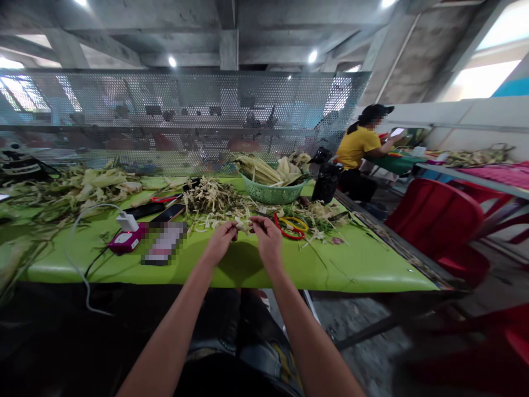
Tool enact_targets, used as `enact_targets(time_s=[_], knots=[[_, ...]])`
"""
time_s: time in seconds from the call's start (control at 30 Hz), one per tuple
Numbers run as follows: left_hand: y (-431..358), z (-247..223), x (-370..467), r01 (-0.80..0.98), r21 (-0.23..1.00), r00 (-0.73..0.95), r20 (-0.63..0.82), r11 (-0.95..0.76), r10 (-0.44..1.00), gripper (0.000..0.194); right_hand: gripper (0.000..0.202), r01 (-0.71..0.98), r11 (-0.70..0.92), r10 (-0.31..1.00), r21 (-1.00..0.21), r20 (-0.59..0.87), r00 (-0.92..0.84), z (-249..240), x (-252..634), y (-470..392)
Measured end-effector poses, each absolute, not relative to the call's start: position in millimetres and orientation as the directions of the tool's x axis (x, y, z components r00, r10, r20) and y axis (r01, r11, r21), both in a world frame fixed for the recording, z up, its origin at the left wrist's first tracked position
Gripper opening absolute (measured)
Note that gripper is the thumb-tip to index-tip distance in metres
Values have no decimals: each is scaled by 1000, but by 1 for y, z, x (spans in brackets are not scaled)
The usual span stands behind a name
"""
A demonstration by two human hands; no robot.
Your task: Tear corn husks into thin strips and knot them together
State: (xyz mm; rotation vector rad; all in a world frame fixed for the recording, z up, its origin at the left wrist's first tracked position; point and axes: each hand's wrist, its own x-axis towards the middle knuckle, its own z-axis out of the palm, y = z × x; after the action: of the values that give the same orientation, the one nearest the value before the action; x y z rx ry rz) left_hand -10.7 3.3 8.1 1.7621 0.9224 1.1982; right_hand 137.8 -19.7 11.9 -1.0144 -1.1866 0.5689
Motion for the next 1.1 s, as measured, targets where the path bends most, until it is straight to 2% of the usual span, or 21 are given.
enact_targets(time_s=[0.13, 0.23, 0.37, 0.47, 0.63, 0.7, 0.87, 0.93, 1.1], knots=[[2, 7, -10, 242, 815, 342, 436, -526, 833, 21, 20, 266, 473, 812, -840, 532, 238, 14, 139, -22], [0, 7, -9, 330, 739, 382, 465, -588, 799, 25, 21, 300, 484, 813, -822, 549, 193, 15, 140, -22], [-1, 5, -7, 408, 667, 443, 452, -623, 774, 25, 21, 210, 474, 812, -855, 516, 271, 11, 141, -18], [0, 4, -7, 400, 694, 449, 421, -598, 788, 22, 24, 99, 450, 826, -887, 456, 332, 10, 141, -16], [6, 2, -10, 192, 912, 287, 302, -364, 909, 17, 37, -6, 427, 832, -904, 390, 394, 12, 140, -16], [8, 2, -10, 79, 951, 235, 274, -300, 933, 15, 33, 12, 406, 845, -914, 380, 376, 13, 139, -18], [6, 4, -8, -97, 960, 229, 278, -263, 933, 12, 31, 251, 330, 911, -910, 376, 168, 16, 135, -23], [5, 6, -7, -136, 962, 237, 264, -237, 935, 12, 32, 275, 329, 909, -903, 382, 167, 16, 135, -23], [4, 9, -8, -157, 976, 196, 182, -152, 964, 10, 32, 233, 347, 867, -909, 405, 289, 13, 138, -21]])
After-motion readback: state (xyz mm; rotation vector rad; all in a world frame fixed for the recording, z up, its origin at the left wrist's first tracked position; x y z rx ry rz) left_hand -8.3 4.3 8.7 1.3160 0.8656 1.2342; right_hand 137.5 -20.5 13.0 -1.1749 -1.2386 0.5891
